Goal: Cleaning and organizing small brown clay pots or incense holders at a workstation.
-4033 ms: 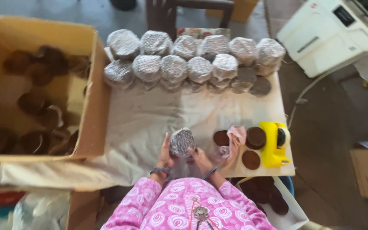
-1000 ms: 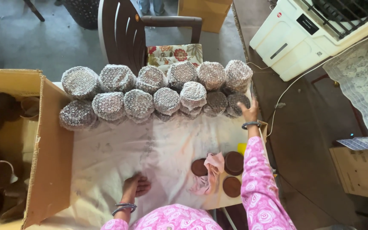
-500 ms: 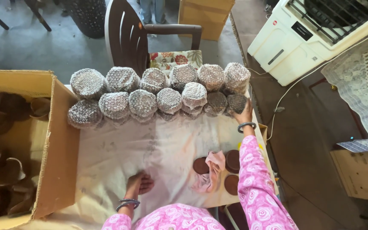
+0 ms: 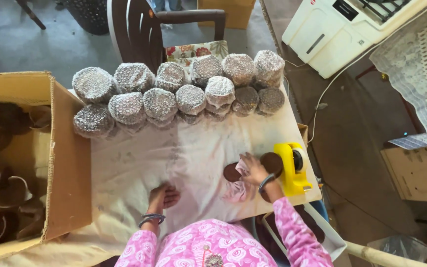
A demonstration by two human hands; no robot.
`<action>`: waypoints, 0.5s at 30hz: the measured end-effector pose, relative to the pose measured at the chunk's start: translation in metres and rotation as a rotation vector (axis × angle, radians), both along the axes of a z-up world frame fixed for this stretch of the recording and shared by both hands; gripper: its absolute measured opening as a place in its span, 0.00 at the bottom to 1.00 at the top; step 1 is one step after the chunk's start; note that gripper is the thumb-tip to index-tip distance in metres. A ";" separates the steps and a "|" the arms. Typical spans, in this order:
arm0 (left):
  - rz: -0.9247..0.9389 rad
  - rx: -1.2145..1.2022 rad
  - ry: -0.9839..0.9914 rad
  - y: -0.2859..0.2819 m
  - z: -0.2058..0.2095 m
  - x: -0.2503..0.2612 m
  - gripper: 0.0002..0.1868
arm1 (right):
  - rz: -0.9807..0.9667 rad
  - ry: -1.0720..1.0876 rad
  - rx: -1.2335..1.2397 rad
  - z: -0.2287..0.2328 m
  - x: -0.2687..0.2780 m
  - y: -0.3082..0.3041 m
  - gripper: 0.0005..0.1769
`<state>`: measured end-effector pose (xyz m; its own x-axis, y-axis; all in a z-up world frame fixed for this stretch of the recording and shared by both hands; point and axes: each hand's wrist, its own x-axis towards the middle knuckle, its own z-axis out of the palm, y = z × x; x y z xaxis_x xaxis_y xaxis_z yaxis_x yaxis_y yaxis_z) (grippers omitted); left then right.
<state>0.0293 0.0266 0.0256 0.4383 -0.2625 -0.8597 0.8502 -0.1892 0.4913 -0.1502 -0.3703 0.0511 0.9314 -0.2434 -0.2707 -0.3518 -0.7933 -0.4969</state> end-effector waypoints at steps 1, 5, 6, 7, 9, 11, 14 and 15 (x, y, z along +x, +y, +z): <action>0.009 0.000 0.002 0.000 -0.001 0.000 0.25 | -0.035 0.040 -0.033 0.016 -0.006 0.020 0.61; 0.004 -0.035 -0.026 0.002 -0.002 -0.003 0.25 | -0.123 -0.103 -0.118 0.005 -0.030 0.064 0.61; 0.011 -0.043 -0.043 0.001 0.001 -0.004 0.25 | -0.163 -0.169 -0.195 0.002 -0.034 0.073 0.58; 0.020 -0.051 -0.062 0.001 0.004 -0.004 0.25 | -0.201 -0.237 -0.271 -0.001 -0.038 0.081 0.55; 0.013 -0.039 -0.066 0.000 0.006 -0.004 0.25 | -0.253 -0.311 -0.243 0.003 -0.045 0.090 0.53; 0.008 -0.028 -0.071 0.001 0.002 -0.003 0.25 | -0.303 -0.386 -0.214 0.007 -0.054 0.095 0.50; 0.008 -0.039 -0.049 0.003 -0.003 -0.003 0.25 | -0.353 -0.270 -0.186 0.016 -0.070 0.096 0.44; 0.007 -0.039 -0.058 0.002 0.001 -0.003 0.25 | -0.417 -0.170 -0.150 0.022 -0.074 0.095 0.35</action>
<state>0.0258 0.0282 0.0267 0.4889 -0.2918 -0.8221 0.8214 -0.1633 0.5465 -0.2243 -0.2749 0.0727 0.7737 -0.6311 -0.0562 -0.5795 -0.6689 -0.4656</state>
